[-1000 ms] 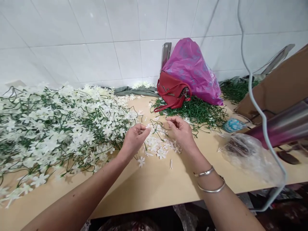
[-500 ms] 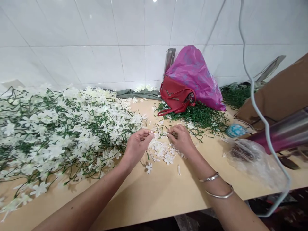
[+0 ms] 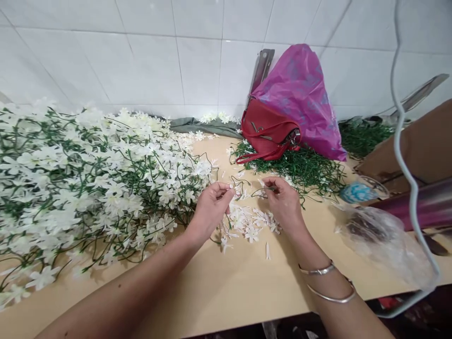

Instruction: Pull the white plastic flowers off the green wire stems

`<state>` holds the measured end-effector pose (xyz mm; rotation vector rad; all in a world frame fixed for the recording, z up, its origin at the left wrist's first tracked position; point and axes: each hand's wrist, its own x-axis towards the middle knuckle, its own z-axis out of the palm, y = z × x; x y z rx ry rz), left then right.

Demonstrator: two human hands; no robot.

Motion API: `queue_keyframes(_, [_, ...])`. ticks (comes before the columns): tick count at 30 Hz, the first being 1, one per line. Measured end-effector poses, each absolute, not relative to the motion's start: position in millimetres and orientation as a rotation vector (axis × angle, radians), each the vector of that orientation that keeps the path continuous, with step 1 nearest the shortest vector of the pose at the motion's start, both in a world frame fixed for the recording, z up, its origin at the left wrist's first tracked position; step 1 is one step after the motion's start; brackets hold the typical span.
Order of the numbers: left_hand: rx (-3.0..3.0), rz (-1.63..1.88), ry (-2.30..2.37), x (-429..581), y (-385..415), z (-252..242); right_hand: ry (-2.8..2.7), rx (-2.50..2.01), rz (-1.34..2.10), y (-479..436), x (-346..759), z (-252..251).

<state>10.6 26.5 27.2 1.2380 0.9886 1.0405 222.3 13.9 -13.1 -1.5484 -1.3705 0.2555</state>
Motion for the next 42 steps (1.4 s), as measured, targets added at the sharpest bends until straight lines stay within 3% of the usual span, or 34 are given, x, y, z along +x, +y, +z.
queue_keyframes(6, [1.206, 1.140, 0.932, 9.0, 32.4, 52.1, -1.365, -1.564, 0.073, 11.3, 226.3, -5.8])
queue_keyframes(14, [1.075, 1.166, 0.891, 17.3, 42.1, 72.6, -1.522, -1.693, 0.147, 7.4, 226.5, -1.5])
queue_keyframes(23, [1.049, 0.580, 0.603, 40.3, -56.3, 42.2, -1.481, -1.699, 0.073, 4.4, 214.5, 10.5])
queue_keyframes(33, [1.245, 0.982, 0.874, 23.7, 25.7, 10.6, -1.709, -1.782, 0.039, 9.5, 229.7, 31.3])
queue_keyframes(37, [1.176, 1.090, 0.976, 20.3, 35.0, 11.0, -1.543, -1.587, 0.169, 12.5, 218.0, 48.6])
queue_keyframes(42, [1.177, 1.048, 1.018, 16.7, 30.7, 11.5, -1.217, -1.297, 0.635, 5.5, 185.9, 44.9])
